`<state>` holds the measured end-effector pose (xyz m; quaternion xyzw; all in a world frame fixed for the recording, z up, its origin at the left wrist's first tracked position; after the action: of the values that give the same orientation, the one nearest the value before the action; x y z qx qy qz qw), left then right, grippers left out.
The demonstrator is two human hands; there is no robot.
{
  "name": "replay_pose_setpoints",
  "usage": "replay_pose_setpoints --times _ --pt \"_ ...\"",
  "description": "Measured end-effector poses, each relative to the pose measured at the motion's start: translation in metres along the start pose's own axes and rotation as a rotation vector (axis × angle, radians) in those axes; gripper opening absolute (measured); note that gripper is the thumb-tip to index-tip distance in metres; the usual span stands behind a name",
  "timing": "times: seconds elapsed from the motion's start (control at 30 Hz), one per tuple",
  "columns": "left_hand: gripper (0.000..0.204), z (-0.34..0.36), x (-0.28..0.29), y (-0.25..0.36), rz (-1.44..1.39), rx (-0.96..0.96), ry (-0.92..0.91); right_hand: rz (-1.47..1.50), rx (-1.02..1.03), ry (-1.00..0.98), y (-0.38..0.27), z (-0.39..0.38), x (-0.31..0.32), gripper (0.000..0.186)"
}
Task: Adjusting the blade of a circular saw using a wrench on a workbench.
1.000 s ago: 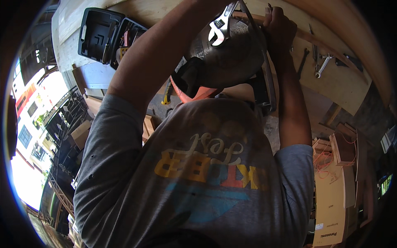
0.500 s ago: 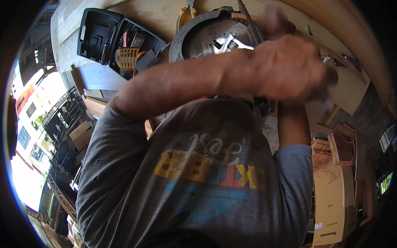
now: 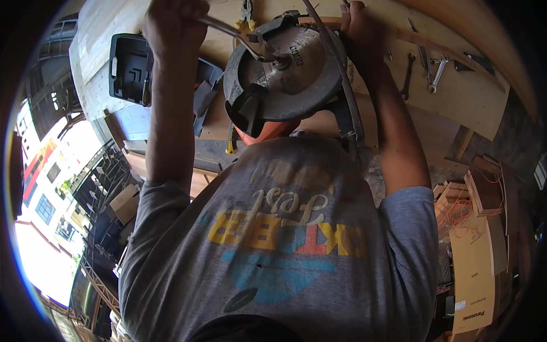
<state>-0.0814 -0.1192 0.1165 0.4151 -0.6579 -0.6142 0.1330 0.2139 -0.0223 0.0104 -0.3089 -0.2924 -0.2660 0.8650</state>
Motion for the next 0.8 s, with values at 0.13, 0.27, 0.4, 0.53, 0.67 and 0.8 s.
replay_pose_setpoints --times 0.13,0.27,0.4,0.53,0.67,0.8 --pt "0.027 -0.031 0.043 -0.001 -0.289 0.137 0.115 -0.033 0.037 0.007 0.005 0.01 0.007 0.02" --pt "0.025 -0.067 0.074 0.005 -0.08 0.242 0.181 -0.025 0.013 -0.032 0.006 0.003 0.003 0.02" --pt "0.025 -0.099 0.096 0.014 0.324 0.341 0.229 -0.008 -0.021 -0.083 0.009 0.0 0.001 0.02" --pt "0.024 -0.108 0.116 0.016 0.641 0.417 -0.246 0.0 -0.003 -0.089 0.006 -0.002 0.002 0.023" --pt "0.022 -0.112 0.101 0.018 0.964 0.2 -0.299 0.015 0.016 -0.079 0.004 0.003 0.0 0.024" --pt "0.024 -0.114 0.079 0.026 1.33 -0.149 -0.208 0.018 0.003 -0.067 0.006 0.002 -0.001 0.024"
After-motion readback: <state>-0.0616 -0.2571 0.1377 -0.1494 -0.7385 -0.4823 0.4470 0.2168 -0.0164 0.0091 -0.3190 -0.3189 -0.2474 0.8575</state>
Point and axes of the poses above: each hand's wrist, its own z-axis towards the middle knuckle, its own x-axis out of the back of the hand, y = z × x, the point moved 2 cm from there along z, towards the middle knuckle, and after that the axes turned 15 degrees about y, right-handed, at the moved point
